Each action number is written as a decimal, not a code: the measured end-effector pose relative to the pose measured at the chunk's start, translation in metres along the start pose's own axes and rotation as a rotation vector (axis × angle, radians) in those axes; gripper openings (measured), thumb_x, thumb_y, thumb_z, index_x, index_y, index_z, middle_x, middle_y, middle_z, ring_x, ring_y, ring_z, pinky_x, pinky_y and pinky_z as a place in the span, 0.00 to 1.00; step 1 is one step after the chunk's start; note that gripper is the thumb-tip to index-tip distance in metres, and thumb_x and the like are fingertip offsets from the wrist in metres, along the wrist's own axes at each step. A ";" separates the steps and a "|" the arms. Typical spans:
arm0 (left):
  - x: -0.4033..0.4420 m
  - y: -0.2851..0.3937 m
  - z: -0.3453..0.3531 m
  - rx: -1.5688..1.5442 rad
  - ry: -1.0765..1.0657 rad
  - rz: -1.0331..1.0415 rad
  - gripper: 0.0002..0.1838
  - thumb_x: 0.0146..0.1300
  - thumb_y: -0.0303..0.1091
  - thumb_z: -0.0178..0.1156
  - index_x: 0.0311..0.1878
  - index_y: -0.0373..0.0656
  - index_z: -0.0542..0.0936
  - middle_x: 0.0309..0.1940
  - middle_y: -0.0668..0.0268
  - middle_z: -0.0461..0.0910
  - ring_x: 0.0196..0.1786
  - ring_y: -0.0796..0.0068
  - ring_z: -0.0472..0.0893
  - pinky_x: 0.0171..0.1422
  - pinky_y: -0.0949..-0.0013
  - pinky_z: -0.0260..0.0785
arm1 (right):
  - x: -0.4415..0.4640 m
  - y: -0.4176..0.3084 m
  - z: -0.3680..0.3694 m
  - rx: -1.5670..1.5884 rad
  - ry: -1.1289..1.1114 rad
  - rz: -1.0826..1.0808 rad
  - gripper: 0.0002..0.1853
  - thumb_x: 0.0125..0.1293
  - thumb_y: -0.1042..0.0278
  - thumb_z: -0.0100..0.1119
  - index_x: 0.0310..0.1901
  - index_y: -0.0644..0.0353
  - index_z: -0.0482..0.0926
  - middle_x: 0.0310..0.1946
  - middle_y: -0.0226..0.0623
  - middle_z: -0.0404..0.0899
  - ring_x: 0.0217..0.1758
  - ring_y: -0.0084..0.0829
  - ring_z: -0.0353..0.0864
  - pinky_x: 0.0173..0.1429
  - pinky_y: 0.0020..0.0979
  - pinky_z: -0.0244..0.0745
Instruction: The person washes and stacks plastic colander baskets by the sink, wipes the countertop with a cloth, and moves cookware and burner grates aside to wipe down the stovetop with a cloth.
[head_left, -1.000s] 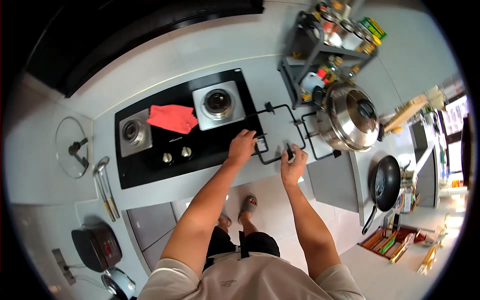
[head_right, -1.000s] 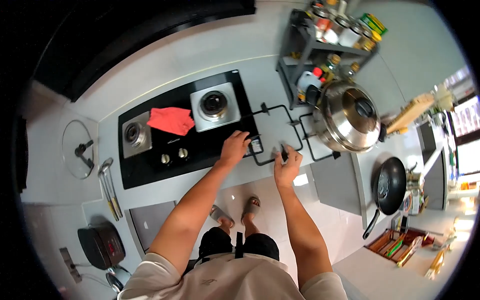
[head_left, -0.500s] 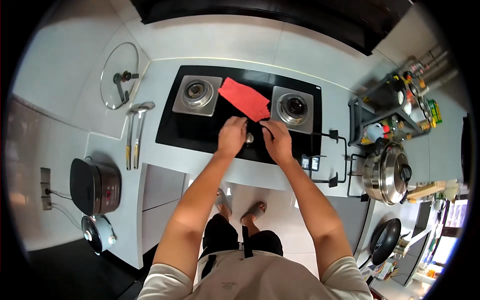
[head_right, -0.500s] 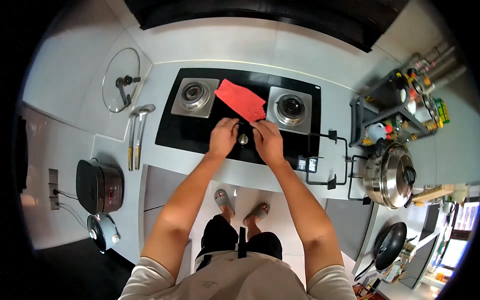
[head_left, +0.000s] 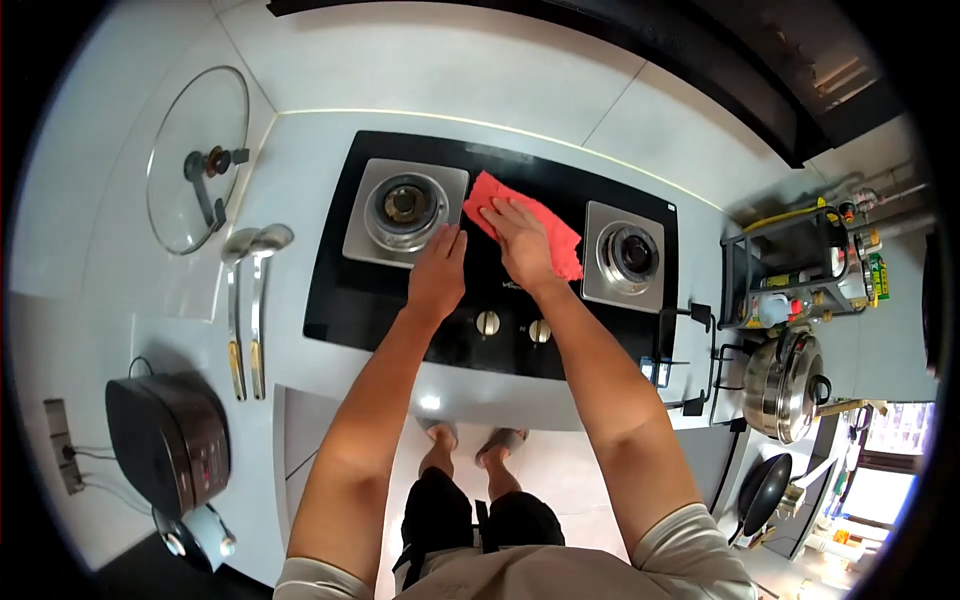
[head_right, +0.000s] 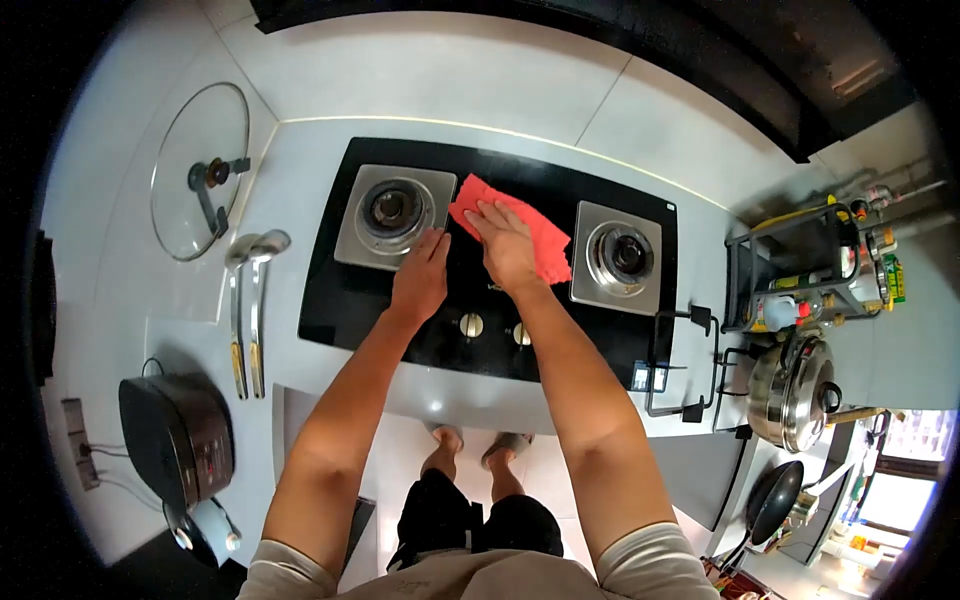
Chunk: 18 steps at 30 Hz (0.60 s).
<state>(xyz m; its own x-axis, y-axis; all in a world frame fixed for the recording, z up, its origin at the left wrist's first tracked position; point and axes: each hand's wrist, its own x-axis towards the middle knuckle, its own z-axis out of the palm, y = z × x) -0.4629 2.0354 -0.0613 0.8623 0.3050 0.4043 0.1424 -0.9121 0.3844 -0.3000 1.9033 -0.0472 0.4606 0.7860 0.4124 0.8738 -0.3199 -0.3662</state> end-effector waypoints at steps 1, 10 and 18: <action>0.002 -0.003 0.003 0.022 -0.024 0.001 0.26 0.66 0.22 0.60 0.68 0.35 0.78 0.71 0.52 0.77 0.76 0.48 0.73 0.80 0.52 0.67 | 0.007 0.001 -0.002 -0.076 -0.033 -0.021 0.28 0.69 0.75 0.61 0.70 0.44 0.82 0.72 0.39 0.79 0.76 0.49 0.73 0.75 0.49 0.72; 0.032 -0.004 0.010 -0.005 -0.030 -0.044 0.27 0.66 0.23 0.58 0.69 0.35 0.77 0.69 0.55 0.77 0.75 0.52 0.75 0.76 0.53 0.71 | 0.019 0.014 0.018 -0.263 -0.100 0.202 0.29 0.78 0.61 0.55 0.79 0.51 0.71 0.80 0.39 0.70 0.84 0.48 0.63 0.82 0.49 0.60; 0.042 -0.002 0.022 0.067 -0.006 -0.102 0.26 0.71 0.27 0.54 0.72 0.34 0.75 0.75 0.52 0.74 0.79 0.53 0.72 0.82 0.55 0.67 | 0.095 0.038 0.045 -0.349 -0.169 0.495 0.32 0.85 0.52 0.40 0.85 0.51 0.58 0.87 0.40 0.56 0.90 0.44 0.51 0.87 0.47 0.48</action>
<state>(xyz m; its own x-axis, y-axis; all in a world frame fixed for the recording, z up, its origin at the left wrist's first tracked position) -0.4165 2.0442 -0.0633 0.8445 0.3957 0.3608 0.2614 -0.8927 0.3672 -0.2303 1.9896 -0.0600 0.8176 0.5640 0.1157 0.5757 -0.7988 -0.1745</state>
